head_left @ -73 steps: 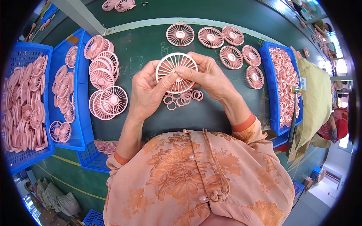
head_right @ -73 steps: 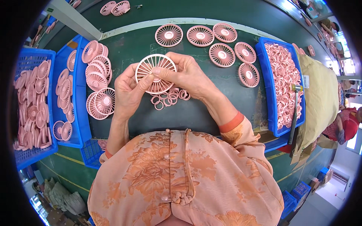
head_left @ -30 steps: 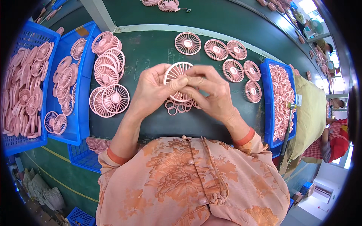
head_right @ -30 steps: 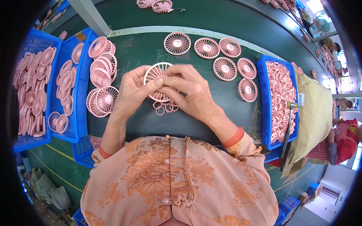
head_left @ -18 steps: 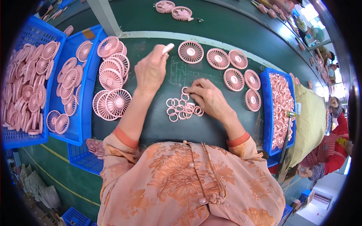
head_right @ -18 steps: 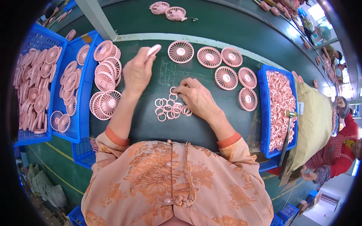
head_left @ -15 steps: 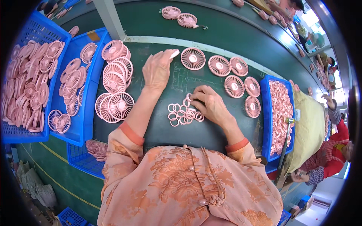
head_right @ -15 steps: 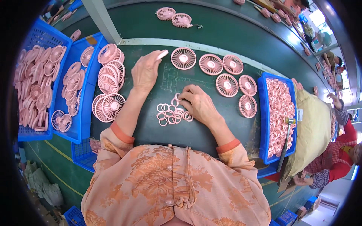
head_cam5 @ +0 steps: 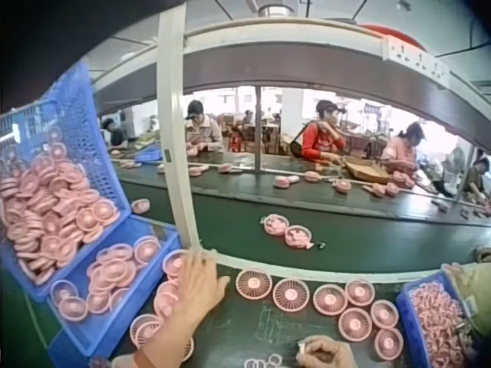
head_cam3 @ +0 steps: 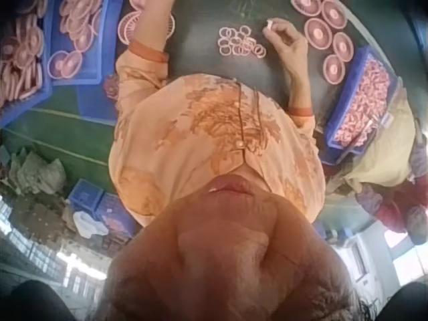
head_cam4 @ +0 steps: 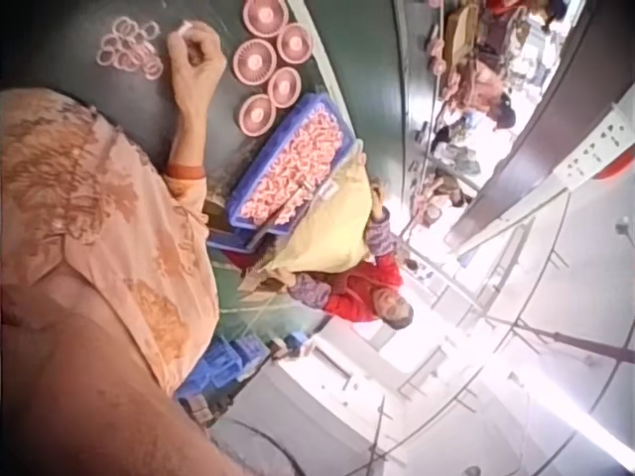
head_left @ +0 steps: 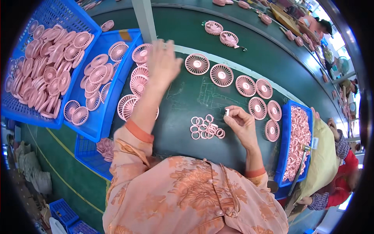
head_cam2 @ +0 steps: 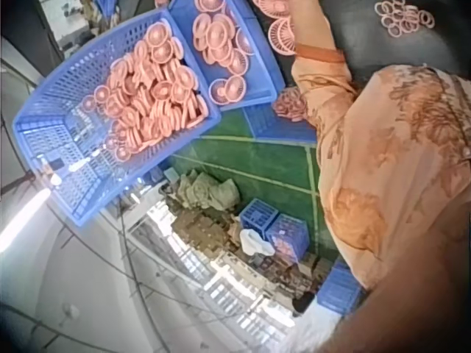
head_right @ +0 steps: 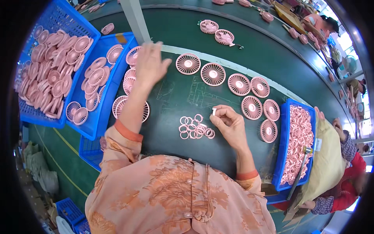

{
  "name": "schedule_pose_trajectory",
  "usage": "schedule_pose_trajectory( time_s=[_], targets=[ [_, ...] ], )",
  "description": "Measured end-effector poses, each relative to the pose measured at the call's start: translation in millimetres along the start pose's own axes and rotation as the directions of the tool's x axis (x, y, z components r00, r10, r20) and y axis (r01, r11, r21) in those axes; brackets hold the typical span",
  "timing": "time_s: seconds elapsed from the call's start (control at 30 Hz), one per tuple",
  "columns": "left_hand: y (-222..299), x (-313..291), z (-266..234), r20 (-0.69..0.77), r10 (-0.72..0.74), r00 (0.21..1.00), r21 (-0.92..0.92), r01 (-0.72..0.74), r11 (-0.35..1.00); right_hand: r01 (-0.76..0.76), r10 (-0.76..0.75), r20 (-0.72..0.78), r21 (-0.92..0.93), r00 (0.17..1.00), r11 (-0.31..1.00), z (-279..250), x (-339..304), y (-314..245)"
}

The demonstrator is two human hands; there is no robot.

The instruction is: The person taps fan covers with a small mallet, unloads fan grilles from a crate onto the table, and assembles plastic rings into the centers of the grilles by hand.

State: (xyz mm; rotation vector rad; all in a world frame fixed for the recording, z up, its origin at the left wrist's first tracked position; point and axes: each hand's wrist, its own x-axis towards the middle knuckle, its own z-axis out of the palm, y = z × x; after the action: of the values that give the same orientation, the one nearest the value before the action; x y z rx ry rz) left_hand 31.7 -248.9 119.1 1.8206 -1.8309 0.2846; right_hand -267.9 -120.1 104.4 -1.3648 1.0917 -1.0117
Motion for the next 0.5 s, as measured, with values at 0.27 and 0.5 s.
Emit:
schedule_pose_trajectory(
  time_s=[0.27,0.5],
  targets=[
    [-64.2,24.8,-11.5,0.277,-0.225,0.934,0.177,0.181,0.967,-0.111,0.115,0.011,0.377,0.993,0.92,13.7,1.0,2.8],
    [-10.6,-8.6,-48.1,0.083,-0.21,0.974,-0.323,0.225,0.919,-0.099,0.09,0.042,0.472,0.995,0.876,21.6,4.2,-10.8]
  ],
)
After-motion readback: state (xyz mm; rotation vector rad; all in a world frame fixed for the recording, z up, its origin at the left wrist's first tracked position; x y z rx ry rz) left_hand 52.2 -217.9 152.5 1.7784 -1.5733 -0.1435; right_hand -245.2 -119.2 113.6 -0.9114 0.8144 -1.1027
